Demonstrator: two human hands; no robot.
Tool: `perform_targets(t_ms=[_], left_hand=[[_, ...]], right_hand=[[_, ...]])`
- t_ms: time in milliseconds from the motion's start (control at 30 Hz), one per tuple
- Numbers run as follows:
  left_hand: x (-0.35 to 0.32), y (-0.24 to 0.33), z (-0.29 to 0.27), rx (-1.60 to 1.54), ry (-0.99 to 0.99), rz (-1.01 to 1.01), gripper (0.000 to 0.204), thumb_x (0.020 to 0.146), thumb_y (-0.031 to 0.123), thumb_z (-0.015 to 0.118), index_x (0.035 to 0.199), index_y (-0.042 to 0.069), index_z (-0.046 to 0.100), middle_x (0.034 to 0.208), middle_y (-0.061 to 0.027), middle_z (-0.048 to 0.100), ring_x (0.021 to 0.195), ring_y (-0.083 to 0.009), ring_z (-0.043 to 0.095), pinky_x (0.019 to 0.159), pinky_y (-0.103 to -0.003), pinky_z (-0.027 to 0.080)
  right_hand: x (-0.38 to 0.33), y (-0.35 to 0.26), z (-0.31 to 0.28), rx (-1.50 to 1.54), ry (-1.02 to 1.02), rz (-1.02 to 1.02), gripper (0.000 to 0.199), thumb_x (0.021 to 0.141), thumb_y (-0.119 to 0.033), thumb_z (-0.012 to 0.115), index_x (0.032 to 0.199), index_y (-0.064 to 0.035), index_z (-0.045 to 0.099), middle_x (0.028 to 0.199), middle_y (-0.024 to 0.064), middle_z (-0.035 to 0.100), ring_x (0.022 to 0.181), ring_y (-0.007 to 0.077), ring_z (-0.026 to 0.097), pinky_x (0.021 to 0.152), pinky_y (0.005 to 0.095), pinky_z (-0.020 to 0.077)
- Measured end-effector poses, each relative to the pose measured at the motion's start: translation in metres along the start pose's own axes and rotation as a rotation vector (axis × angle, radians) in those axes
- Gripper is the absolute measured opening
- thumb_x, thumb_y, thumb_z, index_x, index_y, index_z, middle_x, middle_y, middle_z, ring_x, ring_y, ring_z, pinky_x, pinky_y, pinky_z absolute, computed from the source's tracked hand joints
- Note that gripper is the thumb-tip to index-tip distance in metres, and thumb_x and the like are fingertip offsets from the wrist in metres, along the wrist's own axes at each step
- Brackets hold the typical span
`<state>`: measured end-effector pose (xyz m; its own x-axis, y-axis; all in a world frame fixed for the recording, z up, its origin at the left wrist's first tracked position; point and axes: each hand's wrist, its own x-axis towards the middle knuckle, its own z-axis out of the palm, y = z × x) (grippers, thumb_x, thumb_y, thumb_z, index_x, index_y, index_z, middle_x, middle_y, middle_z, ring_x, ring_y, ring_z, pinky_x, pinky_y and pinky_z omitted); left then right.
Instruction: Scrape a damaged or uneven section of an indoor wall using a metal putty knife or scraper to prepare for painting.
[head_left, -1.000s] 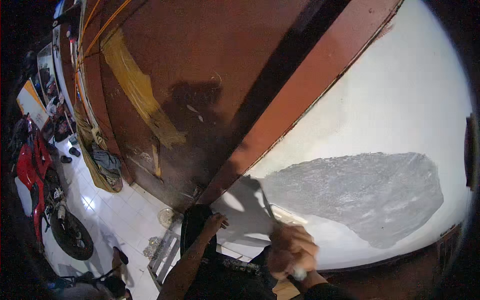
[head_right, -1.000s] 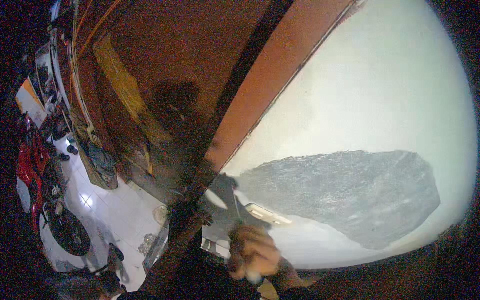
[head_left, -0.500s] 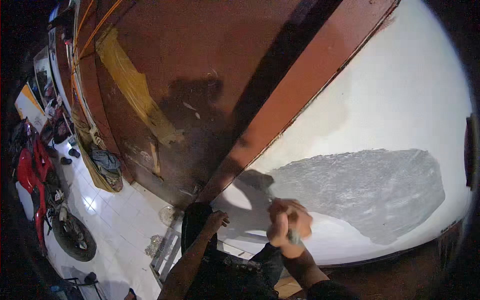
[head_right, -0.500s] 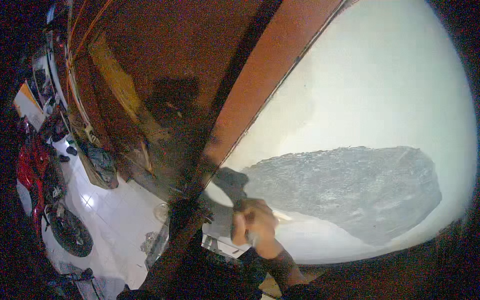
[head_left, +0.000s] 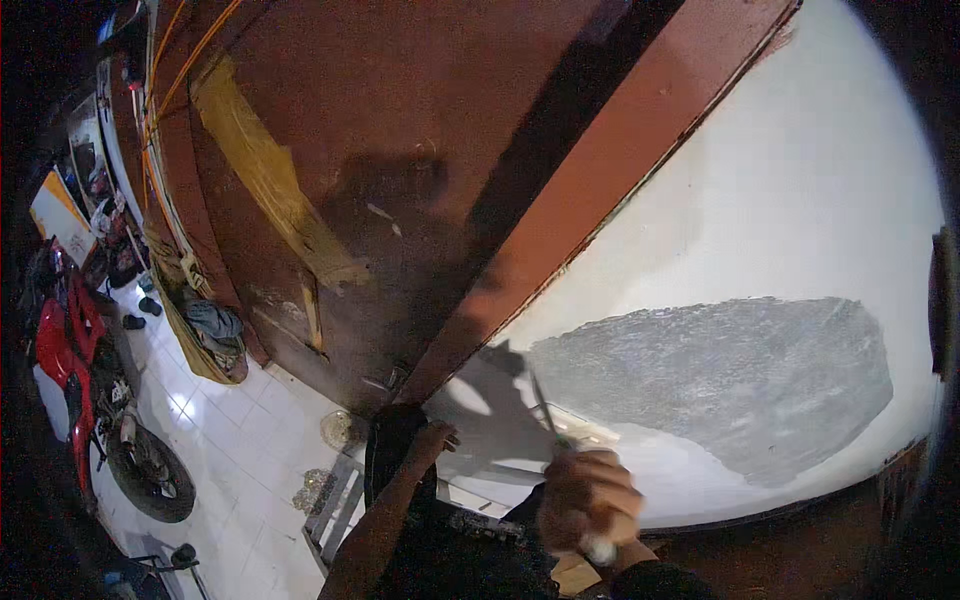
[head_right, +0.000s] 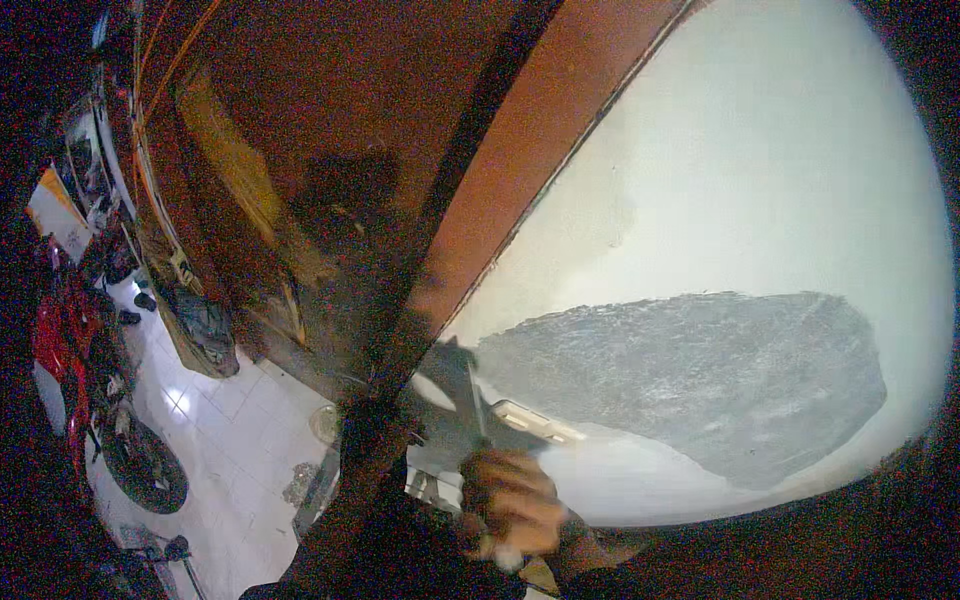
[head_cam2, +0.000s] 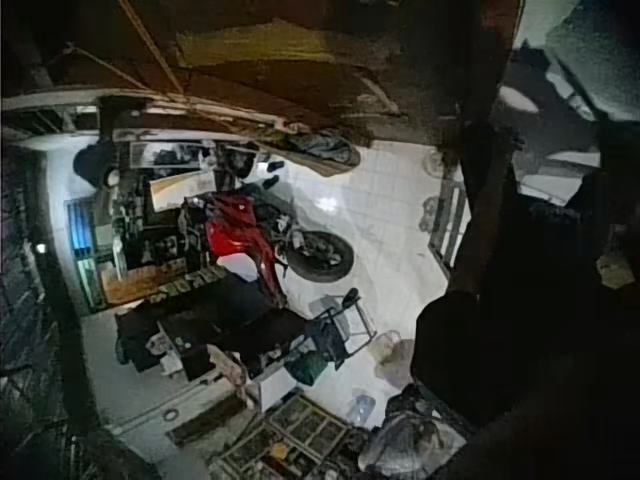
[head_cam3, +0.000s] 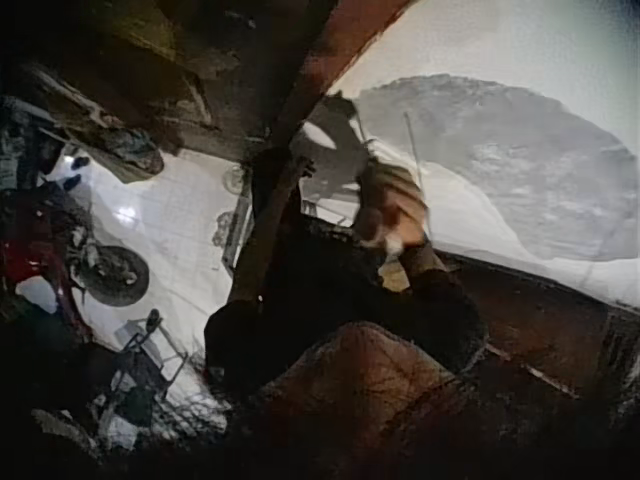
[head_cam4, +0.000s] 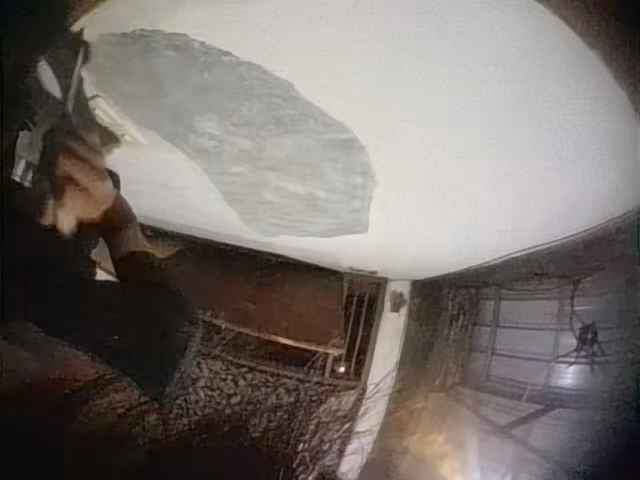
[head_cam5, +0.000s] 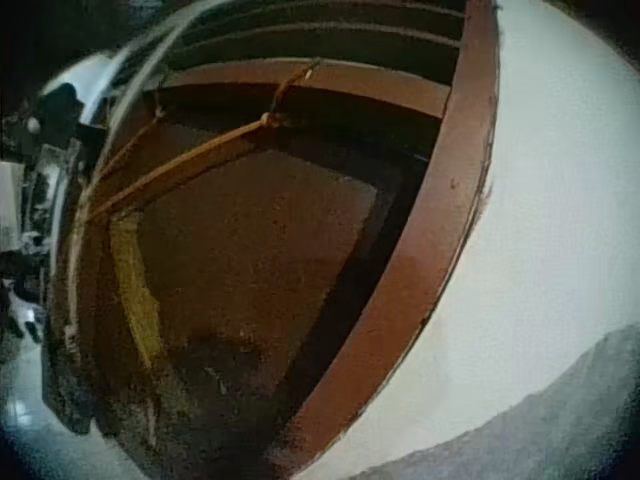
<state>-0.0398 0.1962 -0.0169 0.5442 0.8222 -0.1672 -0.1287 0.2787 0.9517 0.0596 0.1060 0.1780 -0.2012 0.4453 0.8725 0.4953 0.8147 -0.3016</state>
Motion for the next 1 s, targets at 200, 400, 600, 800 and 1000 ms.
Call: perform_targets(t_ms=[200, 400, 600, 800, 1000], left_hand=[[0.009, -0.017, -0.003, 0.03, -0.025, 0.036, 0.024, 0.082, 0.022, 0.05, 0.084, -0.001, 0.053, 0.076, -0.0119, 0.056, 0.067, -0.0208, 0.06, 0.055, -0.031, 0.05], [0.035, -0.095, -0.01, -0.106, -0.084, -0.052, 0.026, 0.082, 0.023, 0.051, 0.085, -0.002, 0.054, 0.074, -0.0118, 0.057, 0.067, -0.0202, 0.061, 0.056, -0.031, 0.05], [0.007, -0.006, -0.007, 0.218, -0.051, -0.036, 0.024, 0.083, 0.021, 0.051, 0.086, -0.003, 0.053, 0.075, -0.012, 0.058, 0.065, -0.0203, 0.06, 0.056, -0.031, 0.05], [0.0, 0.015, -0.004, 0.112, -0.036, -0.027, 0.025, 0.085, 0.023, 0.049, 0.086, -0.002, 0.052, 0.075, -0.0127, 0.058, 0.067, -0.0202, 0.059, 0.057, -0.032, 0.049], [0.006, -0.001, -0.003, -0.037, -0.049, 0.008, 0.028, 0.085, 0.027, 0.049, 0.088, -0.001, 0.052, 0.075, -0.0127, 0.057, 0.068, -0.0204, 0.059, 0.058, -0.033, 0.049]], right_hand=[[0.008, 0.013, 0.0, -0.354, -0.27, 0.116, 0.016, 0.069, -0.011, 0.061, 0.063, -0.0019, 0.049, 0.068, 0.0083, 0.059, 0.071, 0.0249, 0.06, 0.073, 0.0382, 0.0469], [0.0, 0.0, -0.006, -0.316, -0.227, 0.153, 0.013, 0.063, -0.005, 0.059, 0.066, -0.0012, 0.046, 0.067, 0.0102, 0.056, 0.068, 0.0251, 0.06, 0.066, 0.0388, 0.0479], [0.012, -0.004, -0.005, -0.137, -0.233, -0.013, 0.017, 0.073, -0.008, 0.057, 0.061, -0.0008, 0.047, 0.06, 0.0094, 0.055, 0.056, 0.0235, 0.058, 0.058, 0.0342, 0.0483], [-0.002, 0.027, 0.003, -0.663, -0.402, 0.407, 0.013, 0.07, -0.012, 0.062, 0.067, -0.0004, 0.056, 0.065, 0.0104, 0.057, 0.058, 0.0249, 0.057, 0.054, 0.0346, 0.0459], [-0.034, 0.004, -0.018, -0.151, -0.369, 0.076, 0.017, 0.063, -0.004, 0.062, 0.079, 0.0018, 0.057, 0.078, 0.0123, 0.06, 0.074, 0.0255, 0.06, 0.069, 0.0391, 0.0469]])
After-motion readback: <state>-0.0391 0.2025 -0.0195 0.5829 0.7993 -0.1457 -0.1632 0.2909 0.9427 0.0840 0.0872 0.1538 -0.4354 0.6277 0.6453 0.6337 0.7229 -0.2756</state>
